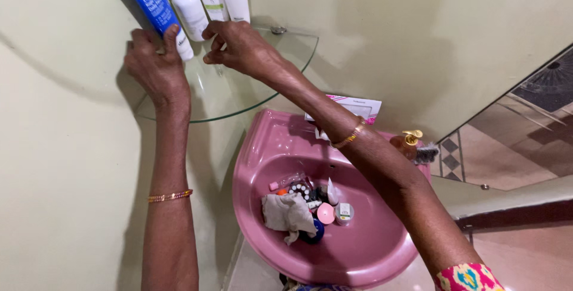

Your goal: The person wipes several cosmetic bottles and tubes with a white cloth, then places them on a glass corner shelf above a pink sink. The items include white, blue, orange, and dark-colored containers handled one at a time.

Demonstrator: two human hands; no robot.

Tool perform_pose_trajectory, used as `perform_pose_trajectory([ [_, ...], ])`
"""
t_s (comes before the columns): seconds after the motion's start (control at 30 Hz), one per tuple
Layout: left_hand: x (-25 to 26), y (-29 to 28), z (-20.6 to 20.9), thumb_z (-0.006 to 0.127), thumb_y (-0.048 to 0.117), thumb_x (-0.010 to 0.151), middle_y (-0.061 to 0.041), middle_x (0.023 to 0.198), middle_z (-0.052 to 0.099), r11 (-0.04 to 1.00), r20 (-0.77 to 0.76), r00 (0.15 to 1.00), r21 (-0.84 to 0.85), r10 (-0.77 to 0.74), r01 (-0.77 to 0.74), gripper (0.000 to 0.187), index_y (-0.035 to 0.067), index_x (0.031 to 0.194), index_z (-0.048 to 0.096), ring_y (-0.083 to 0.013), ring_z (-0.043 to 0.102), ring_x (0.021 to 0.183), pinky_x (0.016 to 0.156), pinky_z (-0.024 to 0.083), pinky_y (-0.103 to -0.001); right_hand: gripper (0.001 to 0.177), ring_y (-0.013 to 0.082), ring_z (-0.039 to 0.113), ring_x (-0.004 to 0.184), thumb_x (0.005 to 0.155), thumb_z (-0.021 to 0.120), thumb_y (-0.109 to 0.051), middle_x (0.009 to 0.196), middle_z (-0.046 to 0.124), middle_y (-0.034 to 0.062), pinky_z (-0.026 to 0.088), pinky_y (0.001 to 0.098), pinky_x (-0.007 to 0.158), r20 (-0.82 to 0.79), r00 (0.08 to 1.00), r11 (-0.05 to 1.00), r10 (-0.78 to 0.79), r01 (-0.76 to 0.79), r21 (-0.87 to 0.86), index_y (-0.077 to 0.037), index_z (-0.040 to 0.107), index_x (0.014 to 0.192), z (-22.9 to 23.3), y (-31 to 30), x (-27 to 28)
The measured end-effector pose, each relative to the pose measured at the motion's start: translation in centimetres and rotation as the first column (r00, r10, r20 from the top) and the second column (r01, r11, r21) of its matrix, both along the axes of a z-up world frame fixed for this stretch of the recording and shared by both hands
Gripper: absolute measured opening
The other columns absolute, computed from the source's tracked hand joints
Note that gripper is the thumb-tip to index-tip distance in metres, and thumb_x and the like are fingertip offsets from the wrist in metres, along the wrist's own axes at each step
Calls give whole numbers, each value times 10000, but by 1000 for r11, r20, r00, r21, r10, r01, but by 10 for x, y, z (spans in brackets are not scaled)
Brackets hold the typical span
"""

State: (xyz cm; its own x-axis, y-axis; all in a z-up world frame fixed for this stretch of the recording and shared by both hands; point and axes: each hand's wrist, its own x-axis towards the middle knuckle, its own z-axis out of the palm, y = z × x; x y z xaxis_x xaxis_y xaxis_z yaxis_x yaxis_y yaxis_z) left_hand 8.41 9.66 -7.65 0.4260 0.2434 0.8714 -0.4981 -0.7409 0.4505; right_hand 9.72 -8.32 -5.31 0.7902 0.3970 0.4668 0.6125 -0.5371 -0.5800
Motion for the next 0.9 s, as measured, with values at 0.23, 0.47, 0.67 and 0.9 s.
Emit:
perform_pose_trajectory([
  [0.23, -163, -43, -37, 638, 103, 1169, -79, 934, 718, 965, 31, 988, -211, -152, 155, 166, -44, 1101, 678, -159, 707, 795, 714, 589, -274, 397, 226, 784, 1009, 960, 686, -306, 1129, 784, 126, 646, 379, 866, -246, 969, 995, -1, 25, 93, -61, 671, 1271, -58, -85, -160],
  [0.47, -208, -90, -194, 688, 116, 996, -133, 795, 743, 970, -570, 785, -122, -242, 210, 114, 9, 980, 722, -190, 724, 667, 574, 568, -323, 754, 440, 303, 1449, 809, 783, -184, 1574, 304, 222, 331, 548, 1165, -538, 833, 888, -129, -144, -436, -150, 444, 1482, -319, -52, -232],
  [0.67, -190, -99, -343, 655, 25, 926, -189, 816, 724, 941, -847, 530, 146, -41, 307, 91, -20, 986, 708, -270, 697, 603, 535, 548, -421, 943, 504, 204, 1437, 788, 751, -250, 1632, 108, 279, 232, 628, 1133, -362, 918, 705, -161, -149, -693, -19, 262, 1560, -425, -42, -261],
  [0.9, -122, -115, -453, 697, 43, 803, -142, 946, 700, 613, -656, 723, 668, 216, 423, 169, 30, 971, 687, -264, 683, 873, 718, 575, -379, 468, 401, 505, 1199, 866, 684, -114, 1329, 505, 252, 457, 507, 1055, -333, 928, 901, -168, 8, -433, 50, 550, 1284, -411, -45, -273],
])
